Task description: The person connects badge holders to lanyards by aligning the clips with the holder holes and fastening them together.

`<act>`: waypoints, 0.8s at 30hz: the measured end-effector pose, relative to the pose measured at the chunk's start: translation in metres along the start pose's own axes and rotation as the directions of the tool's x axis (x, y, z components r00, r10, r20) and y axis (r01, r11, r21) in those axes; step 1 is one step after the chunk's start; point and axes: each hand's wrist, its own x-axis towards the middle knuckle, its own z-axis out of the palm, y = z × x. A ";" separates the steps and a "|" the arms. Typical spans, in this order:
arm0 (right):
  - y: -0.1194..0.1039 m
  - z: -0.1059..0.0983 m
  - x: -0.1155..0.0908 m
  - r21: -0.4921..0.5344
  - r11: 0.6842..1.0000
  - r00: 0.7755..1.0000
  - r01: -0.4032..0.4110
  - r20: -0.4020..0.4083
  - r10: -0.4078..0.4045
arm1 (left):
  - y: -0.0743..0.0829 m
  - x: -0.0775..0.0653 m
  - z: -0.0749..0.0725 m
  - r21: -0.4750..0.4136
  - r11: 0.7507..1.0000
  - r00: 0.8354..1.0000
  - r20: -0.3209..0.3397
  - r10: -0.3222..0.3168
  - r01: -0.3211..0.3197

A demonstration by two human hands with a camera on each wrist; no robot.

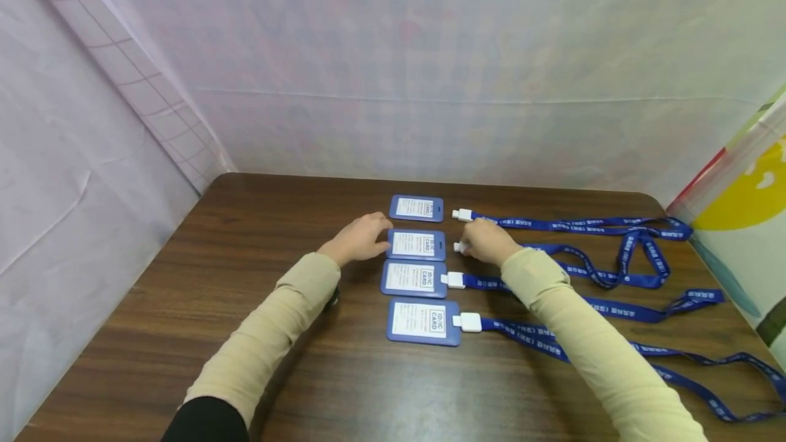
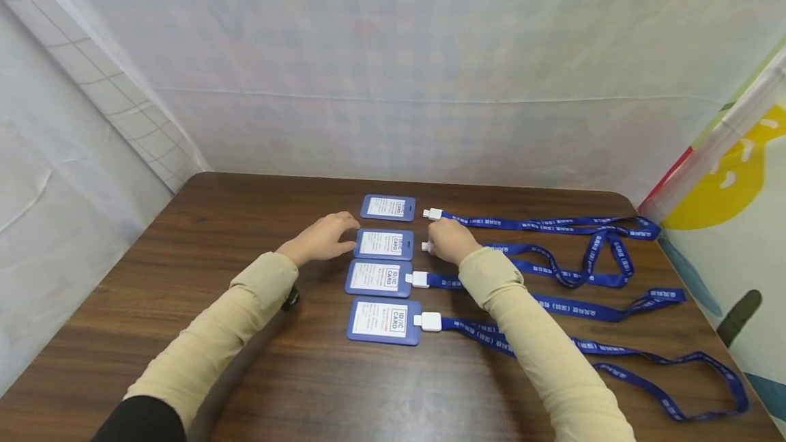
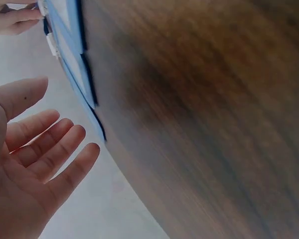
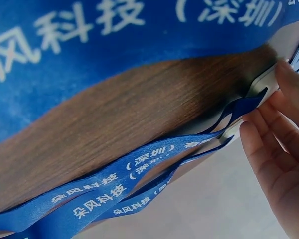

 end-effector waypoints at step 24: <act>0.000 0.000 -0.002 -0.066 0.998 1.000 -0.007 0.016 0.008 | 0.006 0.024 0.011 0.167 0.986 0.986 0.158 -0.051 0.024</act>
